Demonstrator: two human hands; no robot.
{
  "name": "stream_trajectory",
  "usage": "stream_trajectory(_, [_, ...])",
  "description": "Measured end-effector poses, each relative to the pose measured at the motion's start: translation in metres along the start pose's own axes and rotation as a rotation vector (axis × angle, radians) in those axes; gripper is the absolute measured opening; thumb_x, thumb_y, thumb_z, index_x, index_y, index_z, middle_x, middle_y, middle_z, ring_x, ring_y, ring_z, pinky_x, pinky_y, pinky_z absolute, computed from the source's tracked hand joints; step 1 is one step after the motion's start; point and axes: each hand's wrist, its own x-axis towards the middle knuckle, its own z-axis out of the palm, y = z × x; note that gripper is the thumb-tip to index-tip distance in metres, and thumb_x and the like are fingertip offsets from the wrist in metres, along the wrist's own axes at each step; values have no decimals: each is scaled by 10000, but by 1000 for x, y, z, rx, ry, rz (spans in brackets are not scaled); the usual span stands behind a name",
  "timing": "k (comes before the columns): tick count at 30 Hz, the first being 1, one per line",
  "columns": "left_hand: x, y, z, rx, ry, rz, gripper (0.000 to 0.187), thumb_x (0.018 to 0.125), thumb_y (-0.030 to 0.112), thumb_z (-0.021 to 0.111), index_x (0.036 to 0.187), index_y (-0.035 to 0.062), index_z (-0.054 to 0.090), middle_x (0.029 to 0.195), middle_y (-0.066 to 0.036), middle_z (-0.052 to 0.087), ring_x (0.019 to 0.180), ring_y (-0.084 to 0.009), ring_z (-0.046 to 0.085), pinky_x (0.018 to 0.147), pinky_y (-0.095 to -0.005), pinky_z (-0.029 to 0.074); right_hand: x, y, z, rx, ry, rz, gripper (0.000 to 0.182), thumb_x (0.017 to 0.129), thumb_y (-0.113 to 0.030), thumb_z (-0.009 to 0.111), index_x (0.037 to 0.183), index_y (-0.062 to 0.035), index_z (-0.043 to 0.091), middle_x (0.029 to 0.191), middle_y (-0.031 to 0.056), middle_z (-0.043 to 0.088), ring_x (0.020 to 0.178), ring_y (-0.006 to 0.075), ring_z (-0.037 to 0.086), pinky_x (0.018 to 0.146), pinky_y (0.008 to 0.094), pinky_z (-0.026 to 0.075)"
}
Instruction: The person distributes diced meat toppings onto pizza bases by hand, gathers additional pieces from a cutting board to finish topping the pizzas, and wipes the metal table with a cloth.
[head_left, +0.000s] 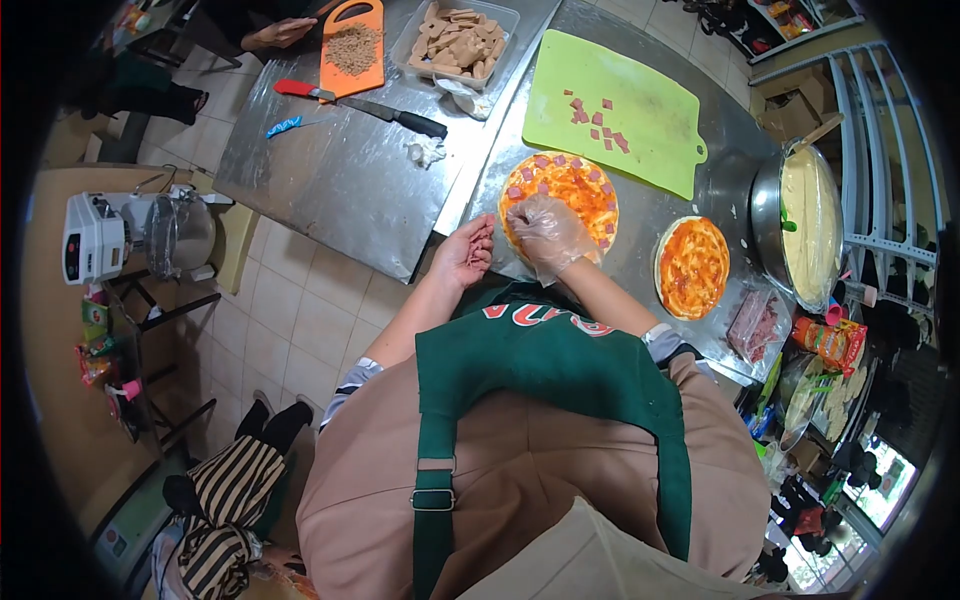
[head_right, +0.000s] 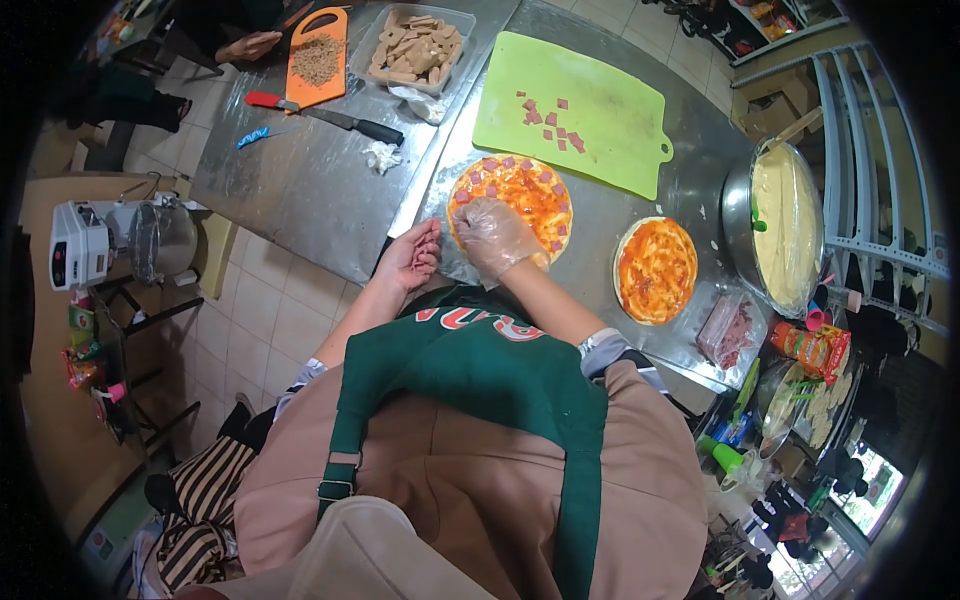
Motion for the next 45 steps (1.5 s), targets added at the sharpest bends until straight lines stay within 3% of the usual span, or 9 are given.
stream_trajectory(3, [2,-1,1,41,-4,27,155,812,261,506,782,112,532,579,42,474,404,-19,364,297,-128,223,5,-6,-4,-302,109,-105,197,747,-233,473,715,-71,580,745,124,571,704,289,549,613,389,419])
stream_trajectory(11, [5,-10,2,252,-71,-29,189,778,280,553,785,92,531,637,35,480,445,-27,373,304,-131,226,-16,-8,-9,356,38,207,217,716,-292,561,762,-87,611,721,101,592,663,229,575,595,315,437])
stream_trajectory(14, [-1,-11,5,148,42,54,204,782,287,544,811,86,527,671,24,498,464,-35,390,309,-134,247,-26,5,-11,212,-6,328,181,707,-228,608,739,-50,601,656,62,582,592,130,554,548,261,425])
stream_trajectory(22, [-5,3,-15,-117,-136,29,265,817,255,406,999,84,496,791,-38,552,517,-82,460,317,-147,272,-21,-3,-9,-119,-22,117,166,706,-255,564,722,-94,602,700,95,573,654,256,559,579,341,432])
stream_trajectory(24, [-8,3,-14,-233,-377,-61,283,824,246,398,1023,71,495,845,-74,561,583,-116,512,385,-177,385,-16,-3,-9,-318,-50,39,158,716,-252,525,758,-123,606,765,102,553,703,268,544,626,368,428])
stream_trajectory(31, [-13,-13,12,-203,-221,73,291,846,216,366,1001,4,491,864,-118,572,716,-184,567,671,-285,495,-24,-22,-29,-6,78,-74,192,734,-278,517,832,-138,606,789,100,536,729,263,536,644,364,426])
stream_trajectory(36, [6,-27,9,-278,-818,-181,341,862,259,316,990,-3,494,836,-104,575,714,-180,575,602,-260,506,-28,-24,-36,-219,27,-324,154,716,-267,571,772,-131,616,691,74,543,644,249,543,580,344,435])
stream_trajectory(39, [-13,-41,28,-117,-374,-15,266,856,199,353,961,10,508,846,-109,580,763,-175,571,722,-297,484,-40,-23,-49,-75,-31,-234,144,714,-246,582,753,-110,613,674,75,552,640,236,550,583,332,437])
stream_trajectory(45, [-5,-61,-23,-372,-431,-74,274,838,183,380,990,2,520,900,-137,569,824,-225,556,730,-320,483,-54,29,-35,65,72,45,205,725,-295,528,732,-112,618,763,88,577,707,254,559,632,364,434])
